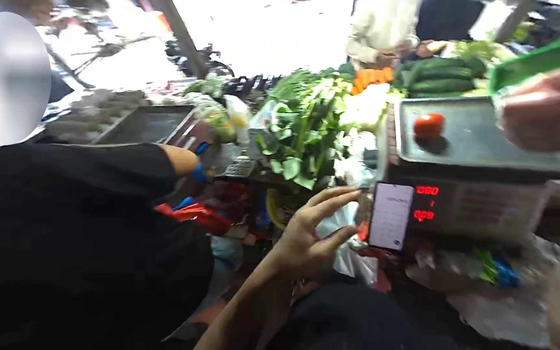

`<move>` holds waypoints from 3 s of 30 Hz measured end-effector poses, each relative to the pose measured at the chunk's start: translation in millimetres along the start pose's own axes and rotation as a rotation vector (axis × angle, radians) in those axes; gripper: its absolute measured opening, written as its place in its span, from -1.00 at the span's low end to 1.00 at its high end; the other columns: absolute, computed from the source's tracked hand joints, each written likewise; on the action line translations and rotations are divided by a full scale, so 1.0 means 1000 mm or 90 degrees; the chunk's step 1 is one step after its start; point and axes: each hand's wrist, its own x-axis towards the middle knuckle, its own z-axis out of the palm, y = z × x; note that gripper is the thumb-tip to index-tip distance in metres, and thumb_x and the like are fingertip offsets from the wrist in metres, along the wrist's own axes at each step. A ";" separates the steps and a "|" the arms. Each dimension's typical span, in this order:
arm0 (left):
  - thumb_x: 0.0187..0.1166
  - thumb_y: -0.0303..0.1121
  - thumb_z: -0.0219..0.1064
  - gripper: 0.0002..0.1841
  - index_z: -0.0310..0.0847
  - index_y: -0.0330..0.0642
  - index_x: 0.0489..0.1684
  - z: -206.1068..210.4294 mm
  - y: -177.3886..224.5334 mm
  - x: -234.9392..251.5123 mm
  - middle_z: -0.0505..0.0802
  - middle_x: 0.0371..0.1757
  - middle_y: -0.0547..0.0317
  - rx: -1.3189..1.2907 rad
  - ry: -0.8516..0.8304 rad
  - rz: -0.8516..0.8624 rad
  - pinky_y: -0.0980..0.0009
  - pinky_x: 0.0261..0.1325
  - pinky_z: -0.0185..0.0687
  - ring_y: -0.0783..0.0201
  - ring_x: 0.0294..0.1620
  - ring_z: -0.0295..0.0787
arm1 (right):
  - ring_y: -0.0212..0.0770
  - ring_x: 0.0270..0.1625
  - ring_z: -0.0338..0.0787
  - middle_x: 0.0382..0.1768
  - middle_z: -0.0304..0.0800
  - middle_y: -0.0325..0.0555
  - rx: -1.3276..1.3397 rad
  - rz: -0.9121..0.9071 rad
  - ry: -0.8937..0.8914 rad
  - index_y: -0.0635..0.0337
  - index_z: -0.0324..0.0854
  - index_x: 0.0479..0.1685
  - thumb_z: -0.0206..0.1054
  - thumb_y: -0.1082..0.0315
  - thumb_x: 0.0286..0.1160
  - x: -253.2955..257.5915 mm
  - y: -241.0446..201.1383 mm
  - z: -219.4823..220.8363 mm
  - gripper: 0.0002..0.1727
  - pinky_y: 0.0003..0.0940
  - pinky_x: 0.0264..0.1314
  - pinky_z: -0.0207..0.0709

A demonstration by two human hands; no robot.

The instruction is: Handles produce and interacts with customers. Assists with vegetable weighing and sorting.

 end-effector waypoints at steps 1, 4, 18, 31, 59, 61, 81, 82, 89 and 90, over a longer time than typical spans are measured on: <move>0.59 -0.30 0.43 -0.55 0.66 -0.26 0.43 0.006 -0.019 -0.011 0.73 0.47 0.03 0.038 -0.030 -0.074 0.31 0.40 0.70 0.25 0.39 0.71 | -0.14 0.33 0.77 0.32 0.73 0.11 -0.104 0.046 0.036 0.31 0.48 0.49 0.02 0.18 0.84 0.011 -0.005 0.004 -0.53 -0.10 0.48 0.61; 0.57 -0.07 0.42 -0.49 0.68 -0.13 0.43 0.022 -0.066 -0.043 0.77 0.41 0.03 0.201 -0.152 -0.335 0.16 0.45 0.62 0.16 0.36 0.73 | 0.42 0.49 0.61 0.41 0.61 0.49 -0.338 0.189 -0.068 0.30 0.45 0.59 0.15 0.09 0.80 0.022 -0.012 0.014 -0.44 0.45 0.53 0.34; 0.42 -0.75 0.14 -0.37 0.53 -0.18 0.58 0.042 -0.128 -0.097 0.85 0.28 -0.10 0.196 -0.172 -0.320 -0.02 0.40 0.66 0.01 0.26 0.83 | 0.20 0.55 0.56 0.54 0.53 0.28 -0.361 0.132 -0.086 0.24 0.43 0.63 0.23 0.08 0.67 -0.183 -0.072 0.032 -0.38 0.16 0.57 0.44; 0.72 0.00 0.23 -0.55 0.71 -0.25 -0.35 -0.015 -0.062 -0.126 0.75 -0.41 0.01 0.275 -0.333 -0.318 -0.02 -0.08 0.58 0.05 -0.28 0.72 | -0.05 0.22 0.83 0.16 0.86 -0.03 -0.221 0.166 -0.351 0.13 0.75 0.30 0.20 0.10 0.66 -0.268 -0.124 0.085 -0.57 0.02 0.32 0.68; 0.55 -0.54 0.40 -0.92 0.80 -0.30 -0.14 -0.013 0.000 -0.152 0.90 -0.23 0.21 -0.312 0.102 -0.279 0.44 -0.12 0.82 0.41 -0.26 0.84 | -0.57 -0.45 0.63 -0.50 0.76 -0.22 0.184 0.068 -0.290 0.30 0.73 -0.31 0.73 0.19 0.10 -0.266 -0.186 0.176 -0.61 -0.65 -0.35 0.55; 0.67 -0.56 0.26 -0.88 0.73 -0.33 -0.08 -0.021 -0.010 -0.148 0.92 -0.14 0.11 -0.370 0.107 -0.289 0.27 0.13 0.84 0.25 -0.07 0.90 | -0.58 -0.44 0.62 -0.45 0.77 -0.27 0.222 0.105 -0.303 0.28 0.75 -0.14 0.81 0.11 -0.04 -0.263 -0.180 0.174 -0.45 -0.64 -0.34 0.55; 0.72 -0.10 0.23 -0.75 0.66 0.10 0.20 -0.042 -0.044 -0.161 0.88 -0.09 0.31 -0.658 0.280 -0.186 0.38 -0.01 0.80 0.42 -0.12 0.84 | -0.62 -0.65 0.22 -0.70 0.33 -0.53 0.161 0.206 -0.328 0.02 0.74 0.23 0.55 0.34 -0.01 -0.206 -0.124 0.190 -0.42 -0.60 -0.54 0.21; 0.65 -0.02 0.33 -0.75 0.71 0.25 0.18 -0.052 -0.047 -0.170 0.89 -0.03 0.45 -0.558 0.272 -0.141 0.45 0.07 0.78 0.52 -0.05 0.83 | -0.58 -0.64 0.23 -0.69 0.33 -0.51 0.107 0.217 -0.340 0.03 0.75 0.21 0.51 0.38 0.01 -0.195 -0.119 0.187 -0.44 -0.55 -0.52 0.22; 0.31 -0.58 0.44 -0.22 0.37 -0.18 0.71 -0.068 -0.043 -0.206 0.45 0.64 -0.40 0.426 0.050 -0.597 -0.18 0.36 0.65 -0.33 0.38 0.68 | -0.38 -0.55 0.48 -0.53 0.59 -0.20 0.060 0.038 -0.817 0.17 0.67 0.34 0.58 0.44 0.30 -0.066 -0.153 0.174 -0.48 -0.37 -0.40 0.45; 0.30 -0.55 0.46 -0.07 0.14 -0.11 0.85 -0.067 -0.045 -0.213 0.39 0.67 -0.43 0.414 0.020 -0.661 -0.23 0.42 0.59 -0.37 0.45 0.61 | -0.26 -0.50 0.62 -0.49 0.69 -0.10 0.027 -0.028 -0.745 0.21 0.69 0.32 0.63 0.43 0.28 -0.041 -0.155 0.179 -0.47 -0.24 -0.33 0.59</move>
